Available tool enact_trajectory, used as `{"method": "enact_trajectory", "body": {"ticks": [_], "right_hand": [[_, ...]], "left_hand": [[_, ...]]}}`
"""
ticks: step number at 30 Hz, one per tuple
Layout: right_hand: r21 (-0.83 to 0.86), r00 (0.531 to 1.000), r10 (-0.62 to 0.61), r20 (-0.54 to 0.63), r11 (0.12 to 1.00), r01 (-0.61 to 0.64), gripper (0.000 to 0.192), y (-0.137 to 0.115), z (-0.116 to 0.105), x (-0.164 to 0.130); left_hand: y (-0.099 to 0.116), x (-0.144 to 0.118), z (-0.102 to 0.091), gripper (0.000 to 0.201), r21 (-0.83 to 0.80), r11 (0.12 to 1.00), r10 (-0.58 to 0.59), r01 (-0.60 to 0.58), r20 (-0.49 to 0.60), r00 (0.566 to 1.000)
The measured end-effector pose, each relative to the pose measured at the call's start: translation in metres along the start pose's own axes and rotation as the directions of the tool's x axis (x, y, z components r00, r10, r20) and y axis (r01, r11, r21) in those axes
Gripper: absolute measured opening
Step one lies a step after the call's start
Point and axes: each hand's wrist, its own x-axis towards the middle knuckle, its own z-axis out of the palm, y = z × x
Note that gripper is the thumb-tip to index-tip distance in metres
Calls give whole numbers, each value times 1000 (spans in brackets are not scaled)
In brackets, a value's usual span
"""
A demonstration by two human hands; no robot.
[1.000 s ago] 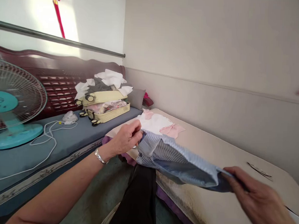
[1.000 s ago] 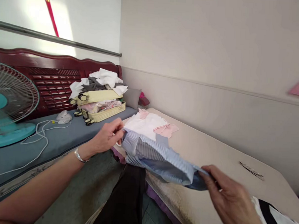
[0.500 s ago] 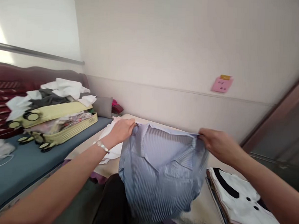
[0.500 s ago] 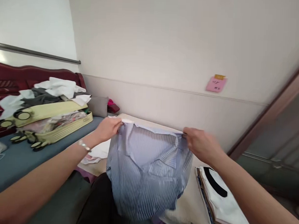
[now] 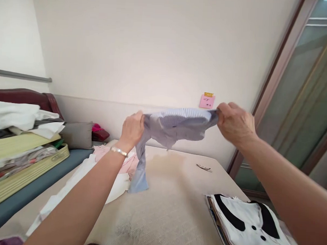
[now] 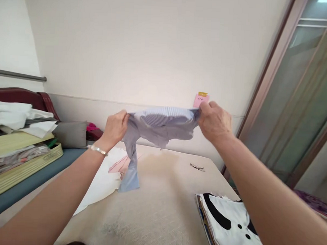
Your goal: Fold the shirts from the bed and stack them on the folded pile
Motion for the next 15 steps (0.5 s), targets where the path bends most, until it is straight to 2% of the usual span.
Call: {"method": "enact_trajectory", "body": {"ticks": [2,4,7,9,11,14,15], "right_hand": [[17,997,12,82,1000,-13,33,-4,30,-51],[68,973,-17,228,998,1,24,-11,69,-108],[147,910,-34,414,989,-30,21,-23,129,-192],[183,837,-69,542,982,-38,21,-30,164,-242],[216,751,-116,650,976,-36,23,-35,191,-283],[263,634,-178,753,964,-41,23,-38,217,-325],[274,600,-193,776,961,-46,22,-38,222,-333]], "left_hand": [[-7,-45,28,29,-59,998,12,-6,90,996],[-15,-94,66,28,-114,993,12,14,227,974],[-26,-166,125,27,-177,983,40,44,442,896],[-32,-208,156,28,-165,985,51,53,569,821],[-37,-241,179,30,-129,991,69,29,692,718],[-43,-272,198,25,-112,993,111,-32,829,548],[-44,-277,202,23,-107,993,116,-49,854,507]]}}
